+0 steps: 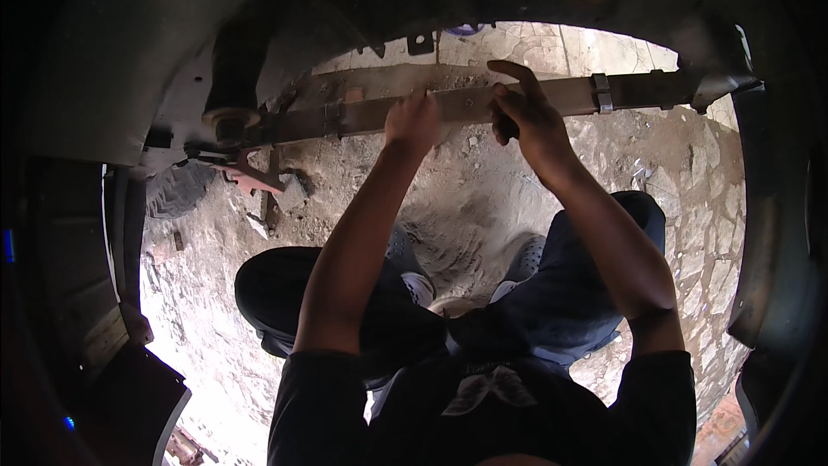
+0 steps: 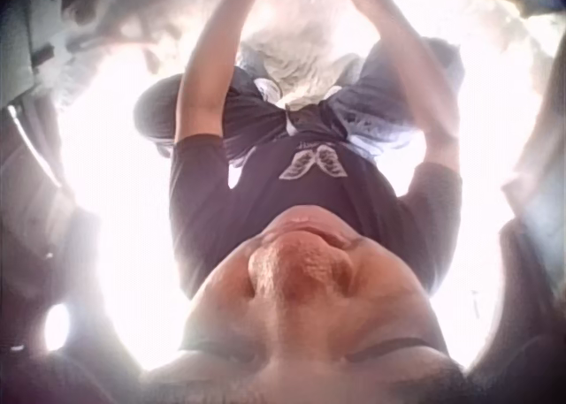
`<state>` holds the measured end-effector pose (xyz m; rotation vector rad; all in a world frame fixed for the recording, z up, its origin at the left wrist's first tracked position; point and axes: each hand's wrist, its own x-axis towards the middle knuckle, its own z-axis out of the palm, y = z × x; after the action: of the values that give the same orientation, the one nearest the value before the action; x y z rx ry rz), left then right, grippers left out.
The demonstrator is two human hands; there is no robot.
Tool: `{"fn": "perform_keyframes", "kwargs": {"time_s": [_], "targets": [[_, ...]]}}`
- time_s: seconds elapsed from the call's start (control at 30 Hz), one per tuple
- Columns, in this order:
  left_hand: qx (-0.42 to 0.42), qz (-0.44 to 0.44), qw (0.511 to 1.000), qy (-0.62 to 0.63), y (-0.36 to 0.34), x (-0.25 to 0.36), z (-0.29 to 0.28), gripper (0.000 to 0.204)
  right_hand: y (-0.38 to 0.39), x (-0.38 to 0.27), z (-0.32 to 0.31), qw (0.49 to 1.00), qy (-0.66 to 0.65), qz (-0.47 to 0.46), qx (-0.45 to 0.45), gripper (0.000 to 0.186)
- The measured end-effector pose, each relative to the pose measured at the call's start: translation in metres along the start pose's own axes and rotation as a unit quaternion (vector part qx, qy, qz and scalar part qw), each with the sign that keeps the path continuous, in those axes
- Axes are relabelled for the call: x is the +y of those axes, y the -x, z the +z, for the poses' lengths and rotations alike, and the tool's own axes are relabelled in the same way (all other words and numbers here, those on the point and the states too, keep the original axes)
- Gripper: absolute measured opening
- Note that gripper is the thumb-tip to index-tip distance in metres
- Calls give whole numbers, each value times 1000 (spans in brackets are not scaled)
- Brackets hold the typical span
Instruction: The person sits under a vehicle and repeatedly handles small metal fasteners, inserting and adjusting them on a metal beam of the undercarriage. The person uses both hands to manipulate the fasteners and occasionally repositions them along the beam.
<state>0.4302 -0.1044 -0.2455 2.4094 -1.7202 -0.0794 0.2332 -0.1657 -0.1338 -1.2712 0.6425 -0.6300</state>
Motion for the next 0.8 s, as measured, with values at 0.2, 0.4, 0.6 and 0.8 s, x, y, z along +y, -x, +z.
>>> {"fn": "perform_keyframes", "kwargs": {"time_s": [0.2,0.4,0.6,0.8], "targets": [[-2,-15,1000,19,-1,13,-6,19,2,-3,-2,1000,25,11,6,41],[-23,-38,999,21,-14,15,-11,19,-2,-15,-8,1000,1,14,21,40],[-13,-64,997,49,-7,24,-5,17,1,-17,-16,999,-1,-8,34,41],[53,-12,996,69,1,13,3,20,4,-28,-18,999,6,23,37,42]]}}
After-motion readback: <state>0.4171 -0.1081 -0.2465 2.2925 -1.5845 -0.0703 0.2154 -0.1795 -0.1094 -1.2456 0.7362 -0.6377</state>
